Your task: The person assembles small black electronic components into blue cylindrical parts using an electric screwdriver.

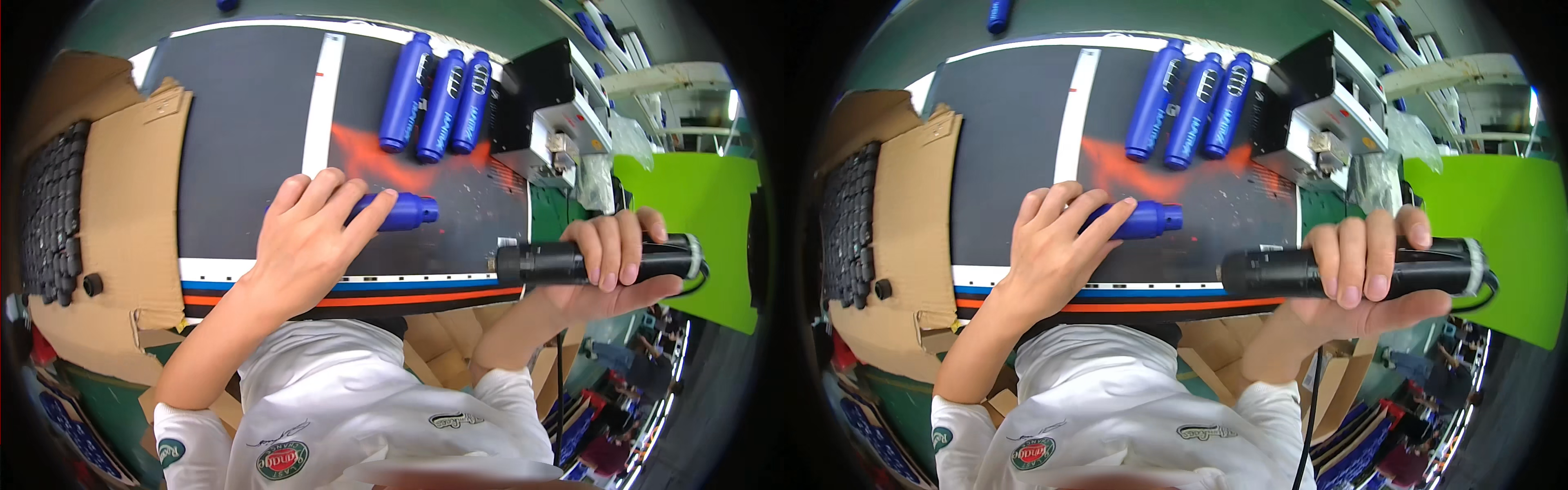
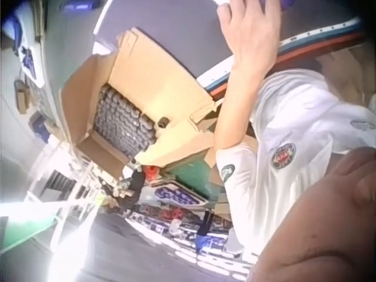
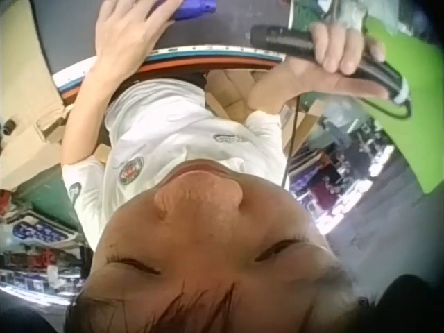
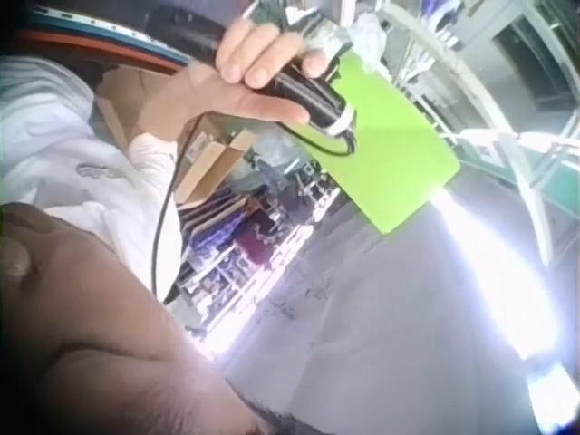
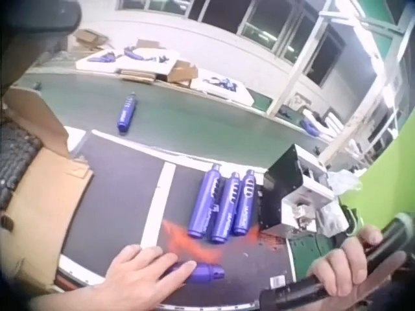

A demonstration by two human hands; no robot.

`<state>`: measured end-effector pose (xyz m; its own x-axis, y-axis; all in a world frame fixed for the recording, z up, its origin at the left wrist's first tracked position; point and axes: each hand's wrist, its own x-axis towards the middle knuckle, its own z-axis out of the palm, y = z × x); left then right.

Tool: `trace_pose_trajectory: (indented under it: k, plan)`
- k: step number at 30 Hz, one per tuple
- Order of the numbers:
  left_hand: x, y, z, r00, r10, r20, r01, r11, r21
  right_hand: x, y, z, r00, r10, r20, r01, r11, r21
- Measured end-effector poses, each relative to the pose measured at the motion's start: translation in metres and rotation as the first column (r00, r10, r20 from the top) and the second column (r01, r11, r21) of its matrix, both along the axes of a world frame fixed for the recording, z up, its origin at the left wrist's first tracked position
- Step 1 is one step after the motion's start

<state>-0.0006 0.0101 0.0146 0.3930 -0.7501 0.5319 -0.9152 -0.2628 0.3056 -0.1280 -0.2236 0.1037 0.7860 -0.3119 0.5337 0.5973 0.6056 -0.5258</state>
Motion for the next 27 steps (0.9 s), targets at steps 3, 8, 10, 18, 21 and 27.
trace_pose_trajectory:
  k: [3, 8, 10, 18, 21, 27]
  plan:
    - [0.005, 0.012, 0.02, 0.95, -0.06, -0.306, 0.01, 0.987, -0.163, -0.013, 0.016, -0.028, 0.971, -0.013, -0.239, 0.046, 0.99, 0.134]
    - [-0.008, 0.03, 0.044, 0.178, -0.671, -0.72, -0.211, 0.689, -0.693, -0.015, 0.073, -0.062, 0.786, -0.015, -0.618, -0.05, 0.995, -0.087]
    - [-0.014, 0.034, 0.04, 0.174, -0.665, -0.726, -0.221, 0.692, -0.687, -0.017, 0.088, -0.071, 0.729, -0.055, -0.682, -0.029, 0.993, -0.111]
    - [0.015, 0.177, 0.025, 0.786, 0.618, -0.028, -0.606, 0.759, -0.239, -0.009, 0.104, -0.074, 0.684, -0.088, -0.724, 0.068, 0.996, -0.057]
    - [0.007, 0.229, 0.02, 0.38, 0.923, 0.054, -0.924, 0.381, -0.013, -0.001, 0.099, -0.073, 0.667, -0.116, -0.736, 0.117, 0.992, -0.05]
    - [0.006, 0.214, 0.019, 0.65, 0.728, -0.217, -0.755, 0.65, -0.082, -0.01, 0.078, -0.077, 0.765, -0.001, -0.644, 0.036, 0.999, 0.04]
